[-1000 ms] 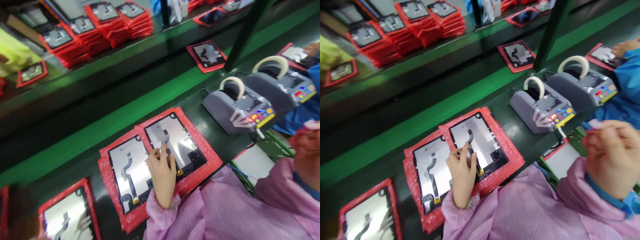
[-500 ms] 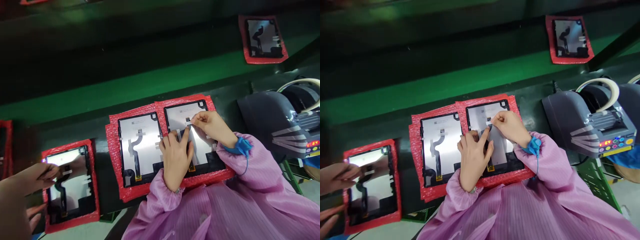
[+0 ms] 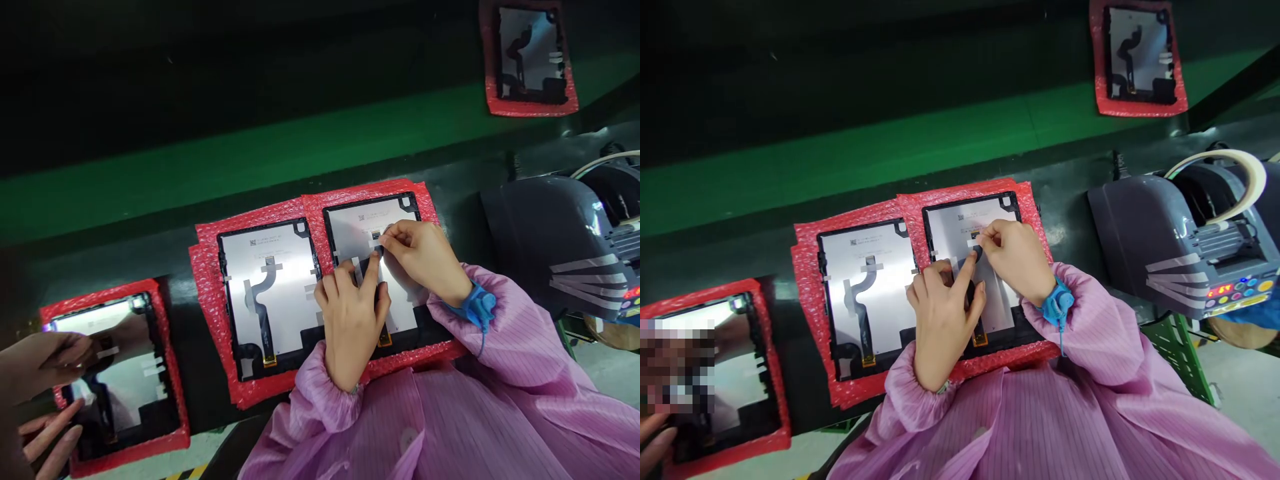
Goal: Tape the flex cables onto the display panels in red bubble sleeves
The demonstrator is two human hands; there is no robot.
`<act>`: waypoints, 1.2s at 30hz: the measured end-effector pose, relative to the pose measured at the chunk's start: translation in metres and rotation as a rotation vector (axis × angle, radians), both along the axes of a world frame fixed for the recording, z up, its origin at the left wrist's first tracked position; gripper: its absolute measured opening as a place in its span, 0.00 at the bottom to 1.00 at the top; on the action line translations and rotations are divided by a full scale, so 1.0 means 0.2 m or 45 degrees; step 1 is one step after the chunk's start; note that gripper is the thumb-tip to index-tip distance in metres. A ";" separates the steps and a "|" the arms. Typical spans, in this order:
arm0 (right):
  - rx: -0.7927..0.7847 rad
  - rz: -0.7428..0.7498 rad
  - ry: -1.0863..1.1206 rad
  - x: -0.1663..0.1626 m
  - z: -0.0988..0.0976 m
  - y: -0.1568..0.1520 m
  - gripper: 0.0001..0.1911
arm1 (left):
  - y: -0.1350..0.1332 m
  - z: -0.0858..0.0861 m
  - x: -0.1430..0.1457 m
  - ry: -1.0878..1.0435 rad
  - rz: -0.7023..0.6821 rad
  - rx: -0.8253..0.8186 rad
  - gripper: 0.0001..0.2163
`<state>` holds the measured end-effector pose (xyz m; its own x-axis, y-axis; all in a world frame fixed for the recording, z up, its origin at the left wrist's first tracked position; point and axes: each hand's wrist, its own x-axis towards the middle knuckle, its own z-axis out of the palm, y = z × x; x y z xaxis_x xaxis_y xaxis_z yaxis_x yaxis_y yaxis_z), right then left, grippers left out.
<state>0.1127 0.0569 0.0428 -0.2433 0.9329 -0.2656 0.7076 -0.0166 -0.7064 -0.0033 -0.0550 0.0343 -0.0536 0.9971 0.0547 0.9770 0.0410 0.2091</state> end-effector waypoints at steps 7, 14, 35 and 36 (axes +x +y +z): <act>0.102 0.029 -0.249 -0.03 0.01 -0.03 0.08 | 0.04 0.01 0.00 0.041 -0.006 -0.026 0.26; 0.216 0.049 -0.597 -0.02 0.07 -0.01 0.13 | 0.07 -0.01 0.00 -0.092 0.030 -0.067 0.27; 0.074 -0.334 0.514 0.34 -0.09 -0.26 0.10 | 0.01 -0.11 -0.18 -1.794 0.711 0.159 0.17; 0.051 -0.327 0.577 0.34 -0.09 -0.27 0.11 | 0.00 -0.08 -0.19 -1.813 0.695 0.142 0.16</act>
